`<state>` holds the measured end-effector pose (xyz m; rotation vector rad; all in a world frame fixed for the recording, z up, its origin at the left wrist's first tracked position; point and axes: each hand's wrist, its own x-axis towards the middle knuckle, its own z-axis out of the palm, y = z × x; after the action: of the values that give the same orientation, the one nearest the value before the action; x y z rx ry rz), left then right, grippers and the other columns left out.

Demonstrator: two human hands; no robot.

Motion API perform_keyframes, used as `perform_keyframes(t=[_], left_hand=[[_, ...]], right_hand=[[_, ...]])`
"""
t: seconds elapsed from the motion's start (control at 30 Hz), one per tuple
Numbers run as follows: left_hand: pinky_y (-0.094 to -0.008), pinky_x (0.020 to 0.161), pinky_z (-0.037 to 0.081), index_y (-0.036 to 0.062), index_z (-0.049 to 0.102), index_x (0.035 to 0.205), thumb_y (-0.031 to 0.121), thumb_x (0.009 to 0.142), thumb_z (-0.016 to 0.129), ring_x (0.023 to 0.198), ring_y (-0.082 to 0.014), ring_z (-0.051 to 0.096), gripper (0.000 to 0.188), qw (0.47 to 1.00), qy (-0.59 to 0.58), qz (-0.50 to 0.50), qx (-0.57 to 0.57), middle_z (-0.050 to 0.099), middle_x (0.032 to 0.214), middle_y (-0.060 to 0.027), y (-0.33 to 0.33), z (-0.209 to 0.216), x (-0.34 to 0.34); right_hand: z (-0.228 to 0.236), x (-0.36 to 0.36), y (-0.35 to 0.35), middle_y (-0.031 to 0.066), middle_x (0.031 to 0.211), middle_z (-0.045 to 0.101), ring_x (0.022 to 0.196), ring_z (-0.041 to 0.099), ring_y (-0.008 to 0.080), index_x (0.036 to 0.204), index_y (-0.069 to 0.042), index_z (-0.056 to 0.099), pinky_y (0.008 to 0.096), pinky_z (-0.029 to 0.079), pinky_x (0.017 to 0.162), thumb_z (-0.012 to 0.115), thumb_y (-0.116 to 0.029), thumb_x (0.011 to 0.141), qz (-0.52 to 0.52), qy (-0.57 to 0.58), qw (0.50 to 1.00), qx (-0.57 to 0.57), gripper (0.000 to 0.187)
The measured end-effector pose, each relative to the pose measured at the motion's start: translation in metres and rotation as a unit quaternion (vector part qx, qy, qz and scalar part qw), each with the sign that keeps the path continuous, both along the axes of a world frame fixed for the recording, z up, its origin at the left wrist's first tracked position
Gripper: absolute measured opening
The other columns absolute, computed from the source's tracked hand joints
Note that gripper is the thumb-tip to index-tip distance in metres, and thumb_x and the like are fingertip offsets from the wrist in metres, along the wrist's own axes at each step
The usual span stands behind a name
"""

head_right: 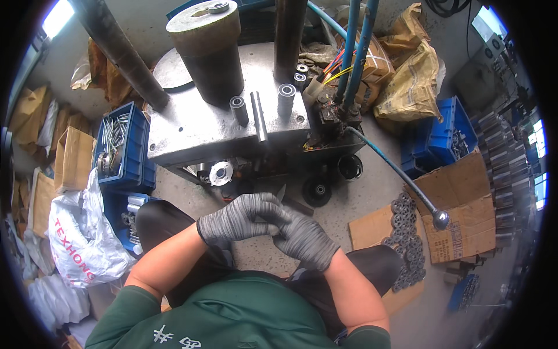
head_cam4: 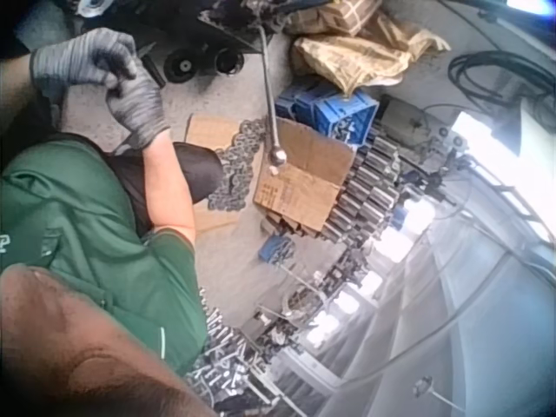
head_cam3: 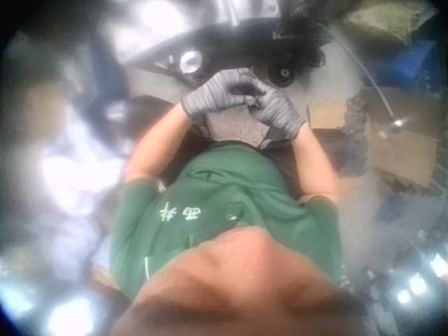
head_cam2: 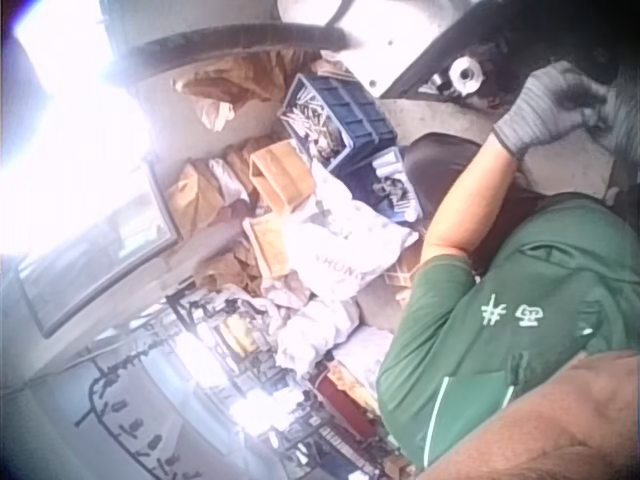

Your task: Operating a manual press machine to assemble or stamp metal components.

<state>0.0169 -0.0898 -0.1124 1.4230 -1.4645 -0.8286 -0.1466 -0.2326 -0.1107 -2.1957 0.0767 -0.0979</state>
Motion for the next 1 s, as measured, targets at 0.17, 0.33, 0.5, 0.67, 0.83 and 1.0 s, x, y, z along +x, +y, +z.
perform_keyframes(t=[0.17, 0.33, 0.5, 0.67, 0.83, 1.0], left_hand=[[-0.0395, 0.104, 0.053, 0.0103, 0.07, 0.128, 0.021, 0.087, 0.083, 0.122, -0.0238, 0.061, 0.045, 0.993, -0.07, 0.095, -0.019, 0.064, 0.126, -0.0093, -0.001, 0.01, 0.019], [-0.037, 0.105, 0.052, 0.0052, 0.066, 0.132, 0.017, 0.091, 0.08, 0.121, -0.0176, 0.063, 0.044, 0.977, 0.19, 0.038, 0.084, 0.07, 0.126, -0.0072, 0.009, -0.006, 0.017], [-0.0345, 0.1, 0.055, 0.0022, 0.066, 0.126, 0.013, 0.091, 0.08, 0.114, -0.0161, 0.066, 0.04, 0.974, 0.205, 0.002, 0.098, 0.072, 0.123, -0.0081, 0.015, 0.008, 0.019], [-0.0341, 0.094, 0.059, -0.0011, 0.064, 0.112, 0.006, 0.088, 0.082, 0.11, -0.0185, 0.07, 0.031, 0.981, 0.164, 0.033, 0.094, 0.073, 0.118, -0.0107, 0.014, 0.004, 0.009], [-0.0349, 0.092, 0.06, -0.002, 0.066, 0.114, 0.007, 0.086, 0.083, 0.107, -0.0214, 0.072, 0.034, 0.971, 0.206, 0.059, 0.104, 0.074, 0.112, -0.012, 0.017, -0.004, 0.006], [-0.0372, 0.098, 0.057, 0.0071, 0.074, 0.122, 0.016, 0.082, 0.085, 0.11, -0.0253, 0.07, 0.043, 0.994, 0.057, -0.007, 0.098, 0.072, 0.108, -0.0105, 0.015, -0.005, 0.007]], right_hand=[[0.014, 0.011, -0.015, 0.0194, 0.128, 0.064, 0.098, 0.067, 0.0394, 0.114, -0.008, 0.069, 0.0477, 0.057, 0.083, 0.068, -0.007, 0.076, 0.066, -0.048, 0.988, -0.127, 0.037], [0.021, 0.012, -0.015, 0.0179, 0.125, 0.065, 0.099, 0.066, 0.0378, 0.101, 0.001, 0.07, 0.0496, 0.055, 0.085, 0.069, -0.009, 0.073, 0.146, -0.116, 0.971, -0.152, 0.029], [0.034, 0.011, -0.007, 0.0165, 0.126, 0.066, 0.097, 0.066, 0.0367, 0.1, 0.0, 0.071, 0.0486, 0.055, 0.083, 0.068, -0.007, 0.075, 0.166, -0.118, 0.971, -0.128, 0.026], [0.017, 0.008, -0.005, 0.0161, 0.128, 0.066, 0.092, 0.066, 0.0373, 0.102, -0.002, 0.072, 0.0473, 0.056, 0.08, 0.068, -0.005, 0.075, 0.158, -0.172, 0.964, -0.13, 0.027], [0.016, 0.008, -0.002, 0.0155, 0.119, 0.068, 0.092, 0.067, 0.037, 0.101, -0.003, 0.073, 0.0466, 0.057, 0.079, 0.069, -0.006, 0.073, 0.165, -0.123, 0.969, -0.133, 0.028], [0.008, 0.005, 0.004, 0.0143, 0.11, 0.069, 0.097, 0.068, 0.0347, 0.101, -0.004, 0.075, 0.0478, 0.056, 0.084, 0.069, -0.005, 0.071, 0.179, -0.08, 0.971, -0.14, 0.031]])
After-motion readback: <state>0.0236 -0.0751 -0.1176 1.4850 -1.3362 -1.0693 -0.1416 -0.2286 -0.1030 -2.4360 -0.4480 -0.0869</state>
